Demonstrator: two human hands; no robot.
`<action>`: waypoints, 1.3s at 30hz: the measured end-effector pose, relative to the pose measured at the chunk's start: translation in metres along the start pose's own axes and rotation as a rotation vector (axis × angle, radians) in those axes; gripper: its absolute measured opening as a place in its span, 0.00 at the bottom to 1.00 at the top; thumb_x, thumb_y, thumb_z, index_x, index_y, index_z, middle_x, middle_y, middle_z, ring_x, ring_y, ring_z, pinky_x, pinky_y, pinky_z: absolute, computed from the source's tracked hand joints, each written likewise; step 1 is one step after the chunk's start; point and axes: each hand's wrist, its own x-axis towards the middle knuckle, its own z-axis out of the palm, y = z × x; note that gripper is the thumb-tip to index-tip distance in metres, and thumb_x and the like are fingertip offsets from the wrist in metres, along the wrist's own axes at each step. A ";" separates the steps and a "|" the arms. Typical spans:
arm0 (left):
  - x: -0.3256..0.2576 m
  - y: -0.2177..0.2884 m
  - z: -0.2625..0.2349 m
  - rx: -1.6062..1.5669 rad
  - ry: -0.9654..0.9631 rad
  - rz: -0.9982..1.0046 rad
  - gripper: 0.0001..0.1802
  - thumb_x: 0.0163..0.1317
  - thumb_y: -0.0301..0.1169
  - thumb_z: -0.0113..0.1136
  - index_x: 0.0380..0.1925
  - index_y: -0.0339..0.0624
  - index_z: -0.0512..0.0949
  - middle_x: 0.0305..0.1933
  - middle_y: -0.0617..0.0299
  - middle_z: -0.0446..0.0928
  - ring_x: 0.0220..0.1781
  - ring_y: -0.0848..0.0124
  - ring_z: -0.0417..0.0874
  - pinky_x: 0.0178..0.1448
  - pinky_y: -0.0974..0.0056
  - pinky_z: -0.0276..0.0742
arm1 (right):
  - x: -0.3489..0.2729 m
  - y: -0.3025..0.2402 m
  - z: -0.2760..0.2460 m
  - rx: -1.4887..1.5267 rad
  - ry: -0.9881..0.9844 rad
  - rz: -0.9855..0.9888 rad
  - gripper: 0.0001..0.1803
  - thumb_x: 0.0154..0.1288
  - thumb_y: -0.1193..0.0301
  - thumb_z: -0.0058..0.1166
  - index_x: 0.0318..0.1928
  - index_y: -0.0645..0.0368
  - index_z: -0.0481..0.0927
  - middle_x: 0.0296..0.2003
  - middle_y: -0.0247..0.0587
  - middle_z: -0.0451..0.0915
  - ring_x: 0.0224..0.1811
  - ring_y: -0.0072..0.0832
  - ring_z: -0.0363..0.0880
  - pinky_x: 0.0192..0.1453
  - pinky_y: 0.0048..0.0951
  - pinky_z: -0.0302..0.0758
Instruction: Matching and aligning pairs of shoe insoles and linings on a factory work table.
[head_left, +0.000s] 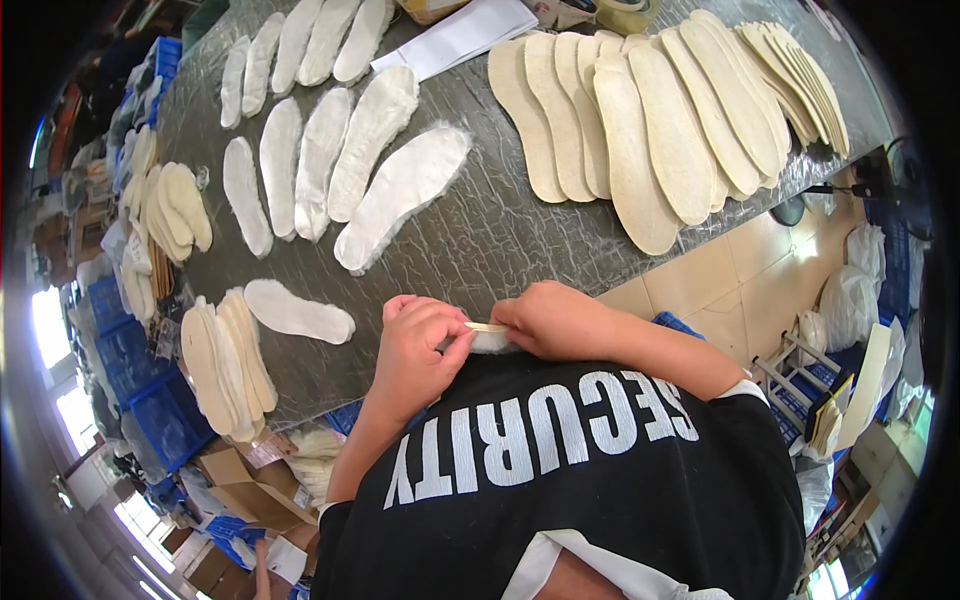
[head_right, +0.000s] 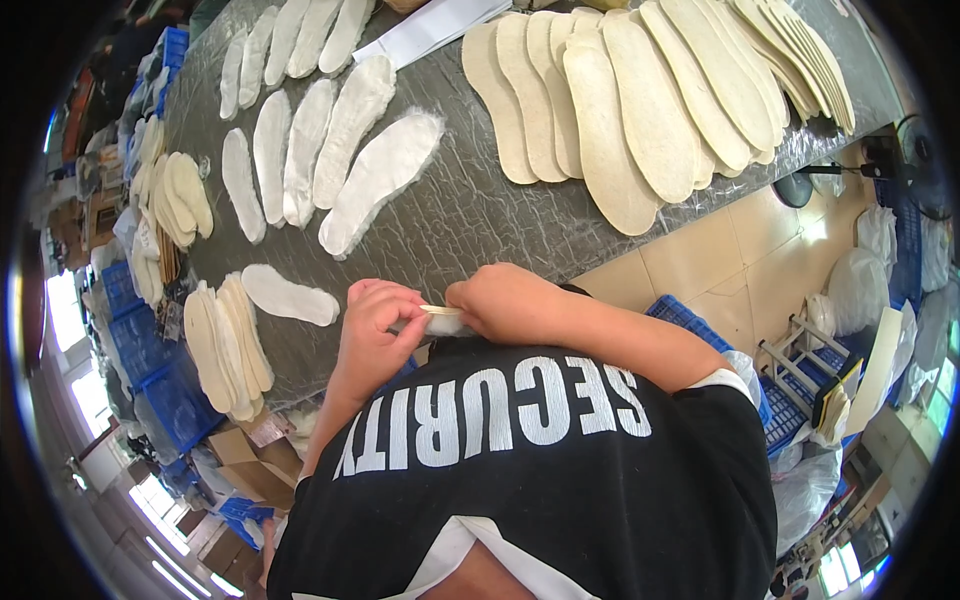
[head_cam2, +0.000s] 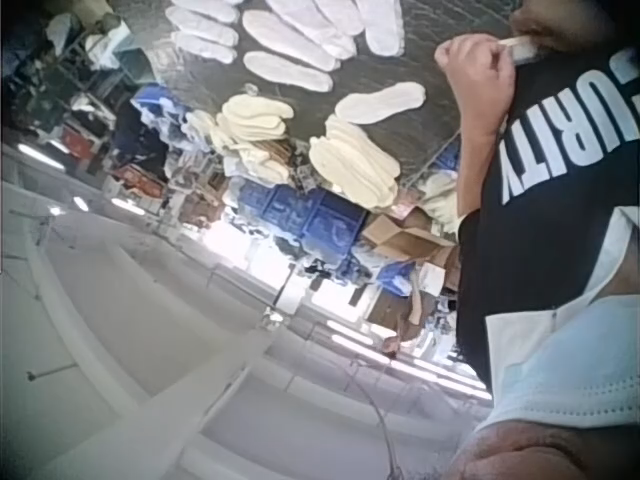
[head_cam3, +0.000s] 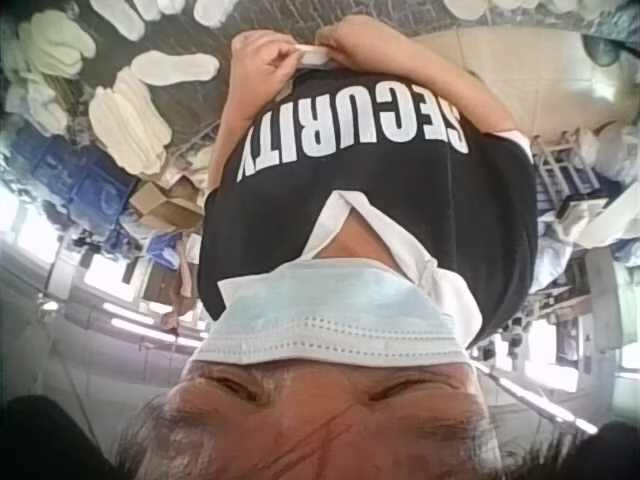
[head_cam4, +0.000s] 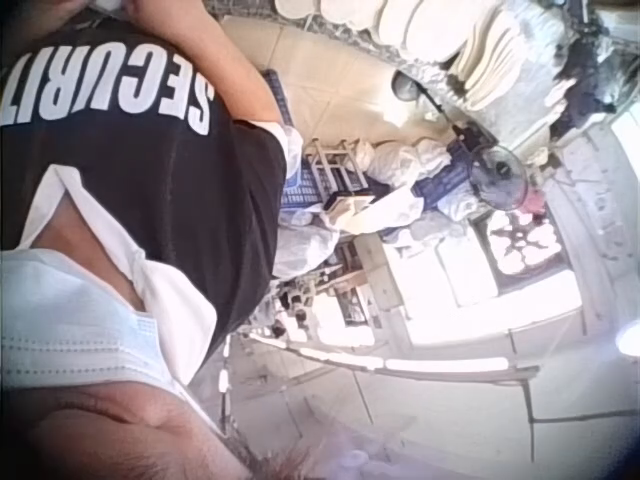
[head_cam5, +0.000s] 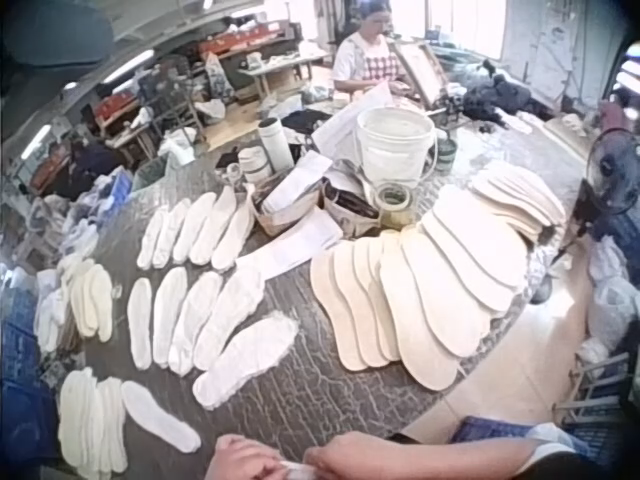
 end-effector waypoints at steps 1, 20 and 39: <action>0.000 0.000 0.001 0.000 0.001 -0.001 0.05 0.49 0.24 0.67 0.23 0.41 0.78 0.32 0.62 0.82 0.41 0.63 0.80 0.54 0.57 0.65 | 0.000 0.001 0.000 -0.001 -0.001 -0.010 0.08 0.58 0.71 0.55 0.38 0.60 0.79 0.26 0.54 0.80 0.32 0.51 0.80 0.39 0.47 0.75; -0.010 0.000 -0.002 -0.056 0.023 -0.045 0.05 0.46 0.21 0.66 0.24 0.41 0.80 0.33 0.60 0.83 0.41 0.64 0.82 0.56 0.58 0.67 | 0.005 -0.001 0.019 0.016 0.147 -0.069 0.10 0.58 0.66 0.59 0.29 0.59 0.77 0.19 0.50 0.78 0.25 0.50 0.79 0.33 0.47 0.74; -0.006 -0.004 -0.003 -0.108 0.153 -0.147 0.05 0.52 0.25 0.65 0.31 0.41 0.82 0.34 0.62 0.83 0.40 0.66 0.80 0.59 0.60 0.64 | 0.007 0.009 0.012 0.030 0.247 -0.165 0.09 0.59 0.67 0.57 0.29 0.59 0.77 0.19 0.51 0.77 0.25 0.51 0.78 0.32 0.48 0.74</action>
